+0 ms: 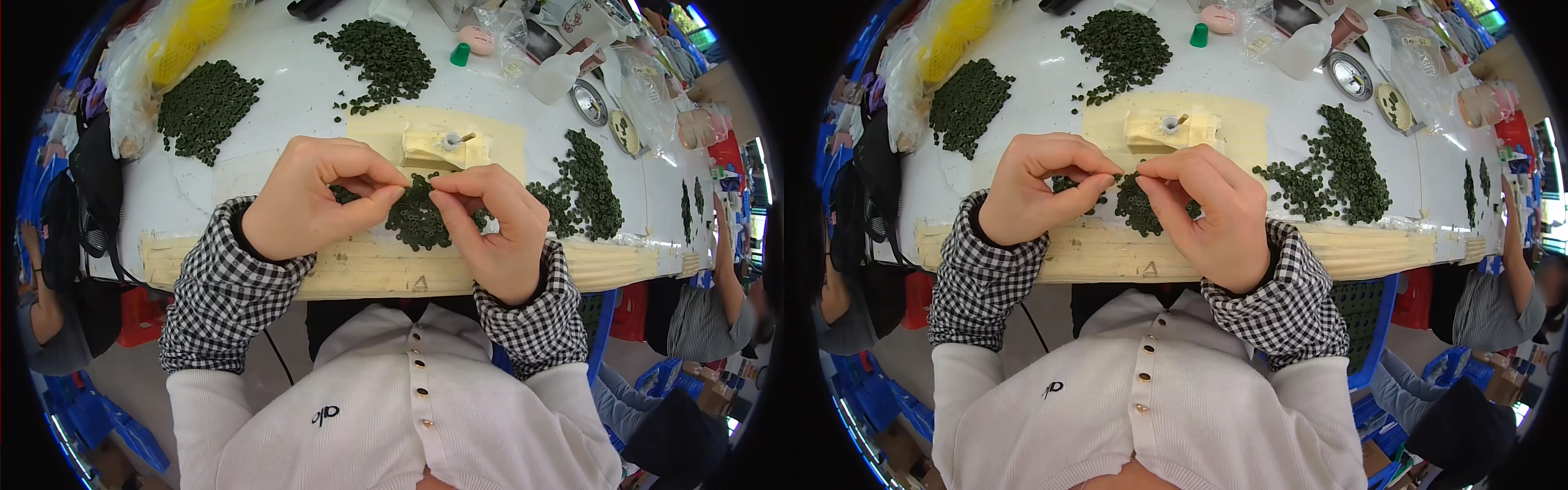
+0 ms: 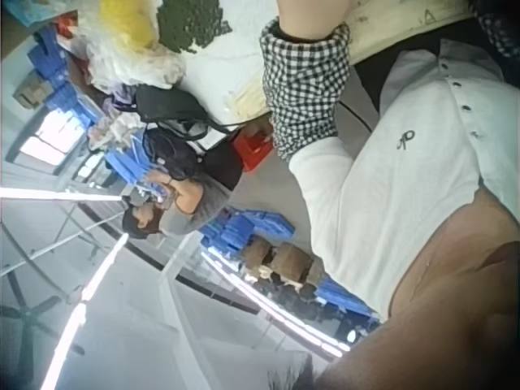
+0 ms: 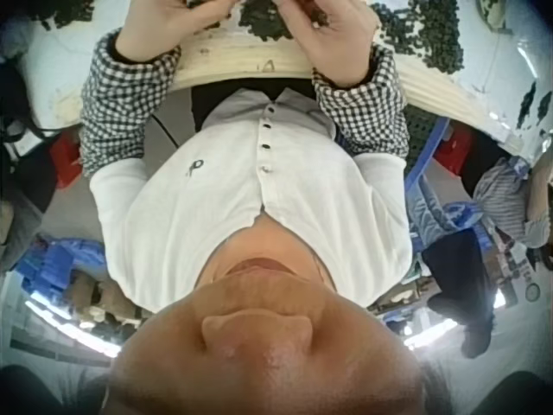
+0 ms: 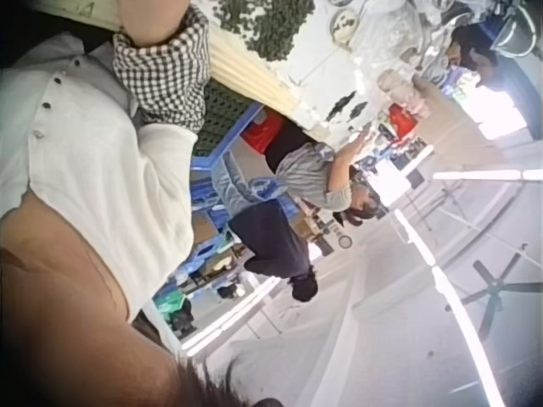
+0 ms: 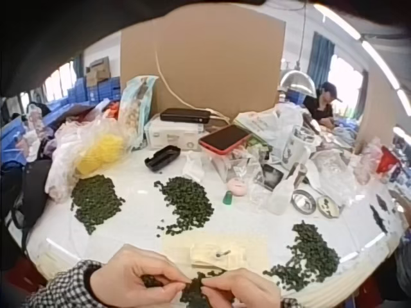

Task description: The worker is picking up small green plastic components and attaching them to a yellow circular base on a factory assembly line.

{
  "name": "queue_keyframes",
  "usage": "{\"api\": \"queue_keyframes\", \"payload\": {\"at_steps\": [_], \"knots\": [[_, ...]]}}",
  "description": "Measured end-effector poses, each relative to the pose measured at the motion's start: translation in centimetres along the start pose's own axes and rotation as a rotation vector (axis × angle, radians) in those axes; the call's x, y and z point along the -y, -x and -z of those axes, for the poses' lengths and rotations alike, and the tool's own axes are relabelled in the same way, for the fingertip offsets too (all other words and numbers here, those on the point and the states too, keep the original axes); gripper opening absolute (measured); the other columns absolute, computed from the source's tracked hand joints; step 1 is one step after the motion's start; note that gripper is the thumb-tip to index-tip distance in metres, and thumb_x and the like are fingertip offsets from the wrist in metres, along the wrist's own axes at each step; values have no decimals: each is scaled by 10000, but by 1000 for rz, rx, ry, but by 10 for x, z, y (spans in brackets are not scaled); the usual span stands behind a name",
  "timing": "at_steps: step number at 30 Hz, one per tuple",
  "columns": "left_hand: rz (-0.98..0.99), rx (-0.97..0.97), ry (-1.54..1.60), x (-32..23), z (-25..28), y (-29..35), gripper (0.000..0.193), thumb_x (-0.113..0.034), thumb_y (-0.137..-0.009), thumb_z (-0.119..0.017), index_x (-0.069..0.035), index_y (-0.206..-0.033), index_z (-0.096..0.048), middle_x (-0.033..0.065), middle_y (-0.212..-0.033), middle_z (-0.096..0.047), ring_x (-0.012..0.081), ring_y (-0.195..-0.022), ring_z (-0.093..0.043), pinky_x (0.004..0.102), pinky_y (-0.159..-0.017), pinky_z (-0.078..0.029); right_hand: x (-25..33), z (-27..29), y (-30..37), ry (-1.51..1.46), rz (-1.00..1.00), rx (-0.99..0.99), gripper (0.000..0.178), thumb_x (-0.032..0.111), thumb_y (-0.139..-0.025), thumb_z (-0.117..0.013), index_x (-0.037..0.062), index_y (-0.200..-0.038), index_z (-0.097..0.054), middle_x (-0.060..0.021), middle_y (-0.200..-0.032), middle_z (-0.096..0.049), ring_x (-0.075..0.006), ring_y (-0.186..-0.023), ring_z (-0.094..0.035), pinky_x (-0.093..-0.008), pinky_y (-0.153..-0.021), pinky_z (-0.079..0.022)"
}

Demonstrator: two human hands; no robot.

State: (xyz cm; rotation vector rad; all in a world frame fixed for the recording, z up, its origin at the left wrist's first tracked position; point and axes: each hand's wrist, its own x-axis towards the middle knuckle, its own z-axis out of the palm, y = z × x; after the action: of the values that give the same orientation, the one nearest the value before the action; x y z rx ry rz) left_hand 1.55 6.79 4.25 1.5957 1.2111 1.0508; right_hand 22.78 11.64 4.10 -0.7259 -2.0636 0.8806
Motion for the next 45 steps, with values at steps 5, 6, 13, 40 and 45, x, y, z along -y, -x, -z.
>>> {"api": "queue_keyframes", "payload": {"at_steps": [5,6,13,40,45], "knots": [[-52,57,-354,4,27,-1,75,-20,-805,-666,26,-861,-686,85,-758,-657,133,-637,-599,242,-558,-458,-13,-3,1,243,127,153,124,71,-755,-740,52,-847,-659,-63,-753,-584,-237,-671,-597,-317,-587,-495],[-57,63,-396,4,31,-1,63,-20,-804,-667,22,-846,-685,80,-748,-651,134,-625,-588,247,-540,-445,-12,-3,1,274,135,175,118,92,-757,-737,59,-836,-655,-58,-747,-574,-236,-678,-595,-322,-592,-495],[-32,194,-488,6,52,4,71,-49,-798,-699,4,-841,-683,41,-727,-628,117,-595,-526,263,-523,-396,-15,-7,5,402,177,251,134,144,-762,-723,72,-790,-613,-43,-751,-535,-220,-705,-588,-328,-590,-489],[43,-350,-361,36,39,-22,126,-108,-862,-677,6,-908,-647,67,-837,-689,117,-719,-640,248,-685,-524,-8,-8,5,262,190,104,148,-29,-773,-662,37,-906,-666,-106,-778,-648,-257,-691,-633,-341,-624,-527],[-54,-355,-243,40,38,-22,102,-78,-865,-683,1,-924,-658,44,-894,-684,79,-783,-607,224,-729,-501,-6,-7,8,237,82,103,146,-22,-772,-672,41,-904,-667,-94,-725,-636,-246,-651,-628,-326,-580,-512]]}}
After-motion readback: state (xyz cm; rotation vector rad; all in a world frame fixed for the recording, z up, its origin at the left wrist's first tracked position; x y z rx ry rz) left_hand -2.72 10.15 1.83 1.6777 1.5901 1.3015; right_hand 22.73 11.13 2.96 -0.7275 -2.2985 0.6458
